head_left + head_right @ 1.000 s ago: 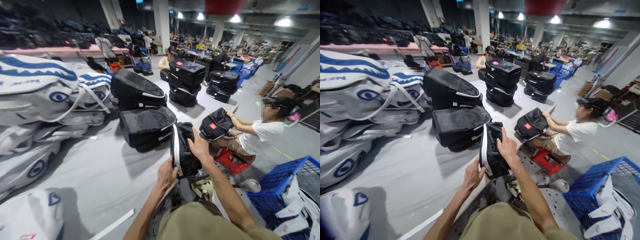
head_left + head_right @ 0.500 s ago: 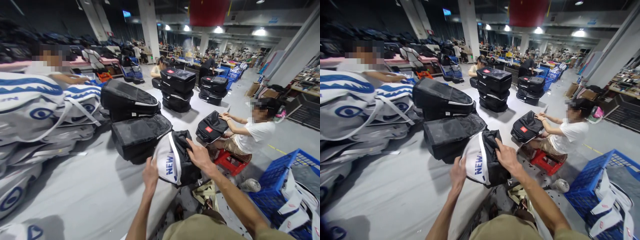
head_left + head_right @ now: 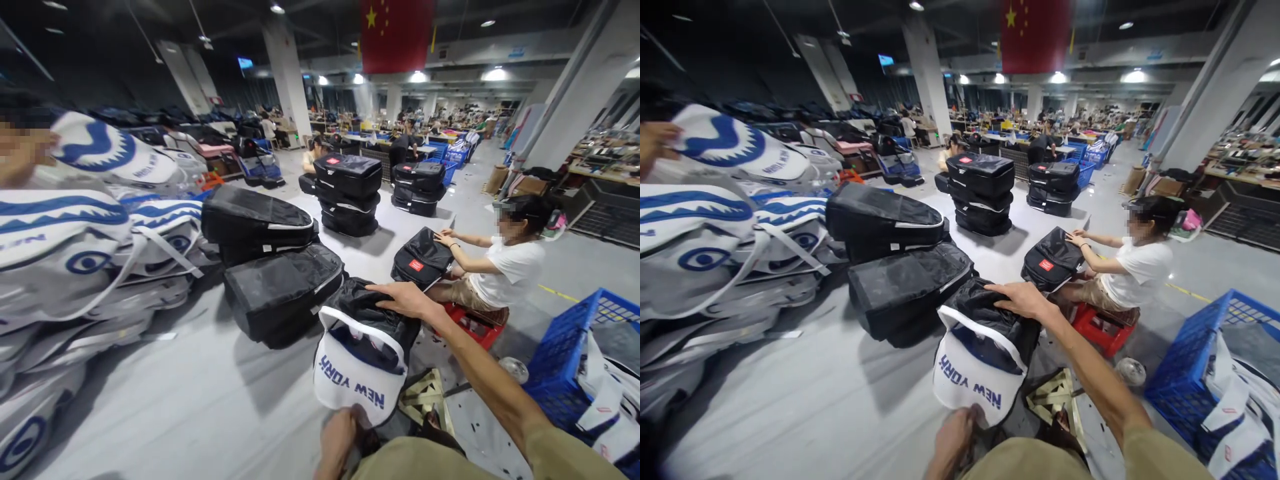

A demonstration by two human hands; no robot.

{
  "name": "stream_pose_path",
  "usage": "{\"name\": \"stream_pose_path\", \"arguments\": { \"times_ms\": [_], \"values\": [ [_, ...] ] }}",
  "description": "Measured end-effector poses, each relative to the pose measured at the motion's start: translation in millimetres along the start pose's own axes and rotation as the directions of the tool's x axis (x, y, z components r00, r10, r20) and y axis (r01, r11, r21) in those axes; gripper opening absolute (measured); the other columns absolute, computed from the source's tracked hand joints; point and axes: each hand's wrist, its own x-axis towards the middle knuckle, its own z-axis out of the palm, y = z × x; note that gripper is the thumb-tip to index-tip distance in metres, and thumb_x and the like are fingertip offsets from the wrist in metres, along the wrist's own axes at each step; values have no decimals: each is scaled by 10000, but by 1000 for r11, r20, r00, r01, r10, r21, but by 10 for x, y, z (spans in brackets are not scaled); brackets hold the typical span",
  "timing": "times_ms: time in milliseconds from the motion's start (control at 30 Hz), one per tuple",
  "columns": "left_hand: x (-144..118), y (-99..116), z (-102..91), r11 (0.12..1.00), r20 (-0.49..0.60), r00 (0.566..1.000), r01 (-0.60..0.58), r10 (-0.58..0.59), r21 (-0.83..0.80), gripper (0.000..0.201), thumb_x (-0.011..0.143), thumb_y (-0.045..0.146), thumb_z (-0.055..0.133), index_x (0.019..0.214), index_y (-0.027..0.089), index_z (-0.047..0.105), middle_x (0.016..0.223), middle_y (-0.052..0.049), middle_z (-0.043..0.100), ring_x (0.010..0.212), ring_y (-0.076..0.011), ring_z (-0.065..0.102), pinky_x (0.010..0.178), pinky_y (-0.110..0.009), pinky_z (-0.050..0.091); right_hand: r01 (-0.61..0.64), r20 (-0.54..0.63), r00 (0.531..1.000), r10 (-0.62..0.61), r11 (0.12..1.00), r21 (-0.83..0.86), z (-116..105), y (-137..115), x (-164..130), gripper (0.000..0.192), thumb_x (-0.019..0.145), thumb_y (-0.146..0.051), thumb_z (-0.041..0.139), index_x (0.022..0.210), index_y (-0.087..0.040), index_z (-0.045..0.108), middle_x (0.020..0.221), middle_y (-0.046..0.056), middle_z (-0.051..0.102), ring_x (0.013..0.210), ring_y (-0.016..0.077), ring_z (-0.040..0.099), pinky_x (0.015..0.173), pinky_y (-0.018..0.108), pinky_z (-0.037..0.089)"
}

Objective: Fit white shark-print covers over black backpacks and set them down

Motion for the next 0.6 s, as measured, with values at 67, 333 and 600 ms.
{"name": "stream_pose_path", "arguments": {
  "times_ms": [67,333,600],
  "values": [
    [-68,19,-318,992,1,998,-62,62,107,319,1019,255,536,1136,248,833,1155,-157,868,1137,-382,825,933,-446,582,-12,-132,991,2,997,-76,80,-188,-5,558,1103,-468,723,1624,-279,657,1586,126,703,1426,266,686,1231,435,548],
    [708,673,-1441,774,138,839,-540,526,330,873,559,255,1066,1393,252,808,1600,-209,700,1536,-480,601,1317,-605,405,-104,-324,946,34,974,-202,950,-735,-301,1029,932,-271,886,1813,-180,362,1831,233,397,1685,402,419,1359,590,420],
    [780,1016,-697,707,172,793,-602,585,371,340,962,197,714,1272,177,850,1213,-227,848,1210,-440,789,1090,-590,583,-232,-533,844,63,939,-255,896,-13,-1020,595,1027,-334,813,1582,-161,686,1525,166,742,1413,320,676,1196,459,563]
  ]
}}
